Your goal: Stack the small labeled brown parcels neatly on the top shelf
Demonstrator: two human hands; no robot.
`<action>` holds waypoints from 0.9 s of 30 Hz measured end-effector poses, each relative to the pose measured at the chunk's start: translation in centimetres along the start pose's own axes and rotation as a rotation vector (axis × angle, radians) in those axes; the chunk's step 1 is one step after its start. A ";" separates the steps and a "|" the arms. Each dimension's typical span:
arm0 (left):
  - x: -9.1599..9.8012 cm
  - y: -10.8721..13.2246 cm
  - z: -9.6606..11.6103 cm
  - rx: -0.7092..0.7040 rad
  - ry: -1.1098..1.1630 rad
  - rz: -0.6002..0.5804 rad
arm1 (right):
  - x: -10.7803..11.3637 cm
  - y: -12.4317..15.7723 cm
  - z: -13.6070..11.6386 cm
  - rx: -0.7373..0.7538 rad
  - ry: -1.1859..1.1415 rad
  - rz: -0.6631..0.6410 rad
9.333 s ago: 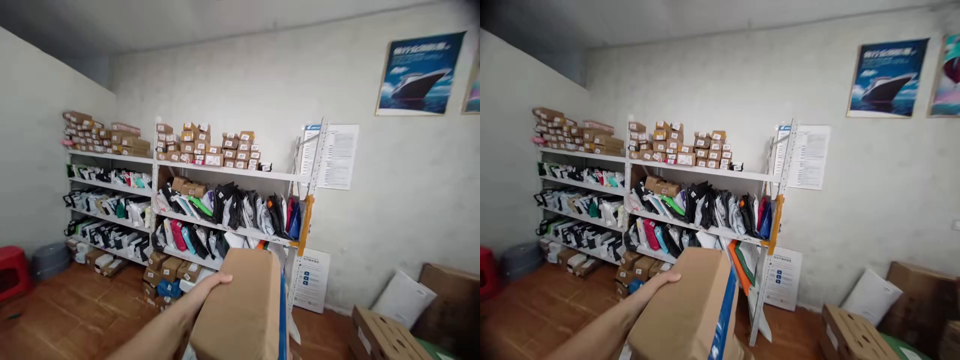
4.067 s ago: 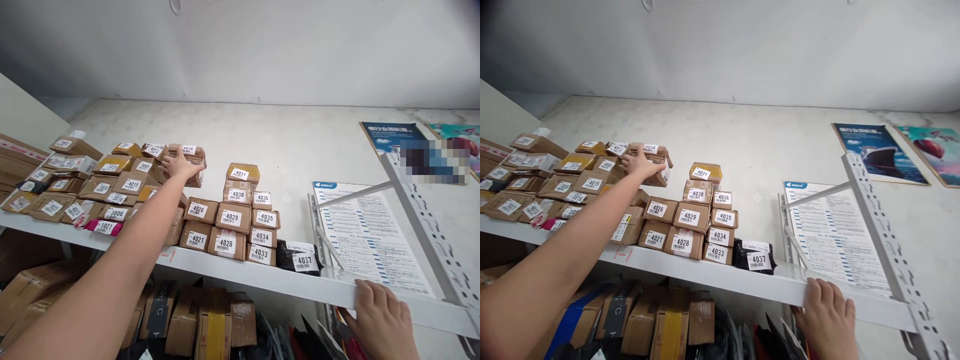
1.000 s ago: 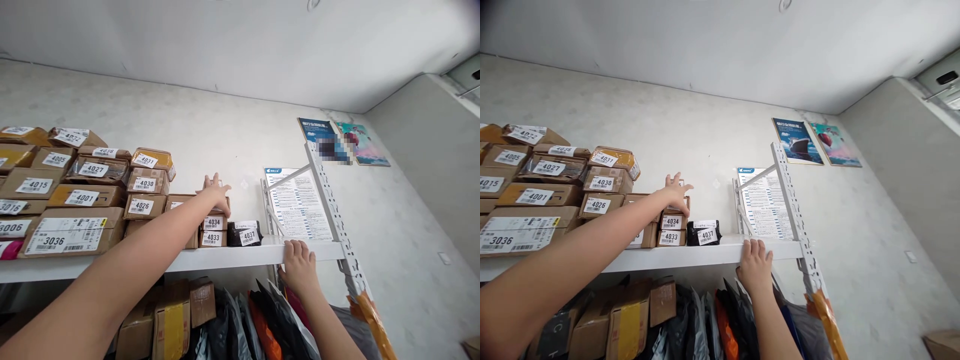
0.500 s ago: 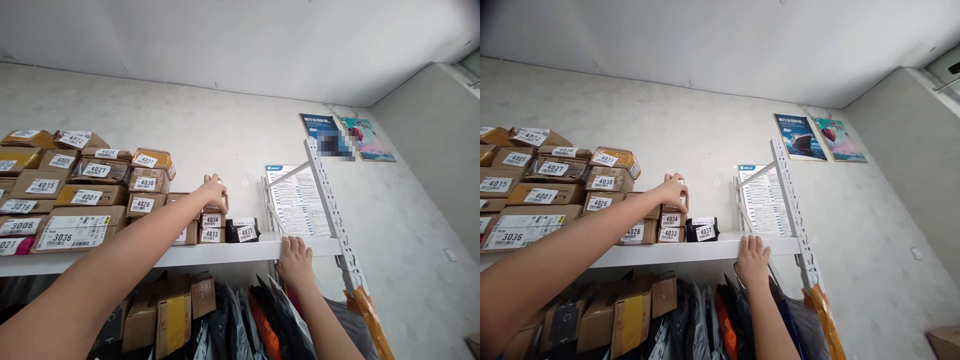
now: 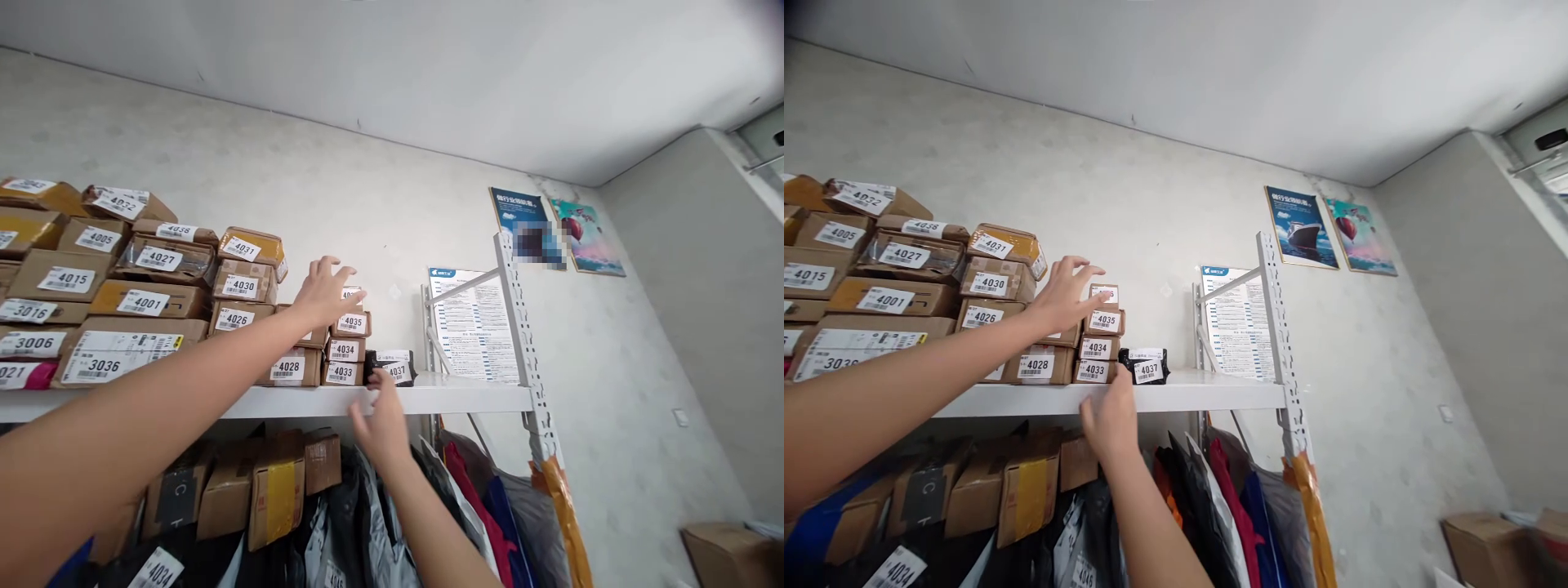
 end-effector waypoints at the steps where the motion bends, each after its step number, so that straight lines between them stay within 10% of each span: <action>1: 0.8 1.5 0.0 -0.015 0.041 0.039 | -1.6 -0.4 -1.5 0.021 0.009 0.006; 8: 1.2 20.8 -1.0 -0.294 0.124 -0.027 | -4.8 -2.8 -2.3 -0.302 0.277 -0.038; 11: 0.5 24.7 -2.9 -0.354 -0.018 -0.010 | -4.1 -4.4 -1.8 -0.417 0.248 -0.102; 14: 0.1 21.2 -4.5 -0.301 -0.030 0.009 | -3.8 -5.7 -1.3 -0.507 0.206 -0.176; 22: -2.7 -0.6 -3.4 0.220 -0.059 -0.076 | -4.3 -5.2 0.0 -0.523 0.106 -0.074; 27: -6.2 -4.2 -3.2 0.414 -0.107 -0.258 | -3.8 -5.1 0.2 -0.446 0.143 0.056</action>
Point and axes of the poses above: each hand's wrist, its own y-axis away from the middle knuckle, its own x-axis out of the back of the hand, z = x × y, the point moved 10 cm from there along -y, towards the middle knuckle, and after that the axes turned 8 degrees about x, right-handed, at the moved point
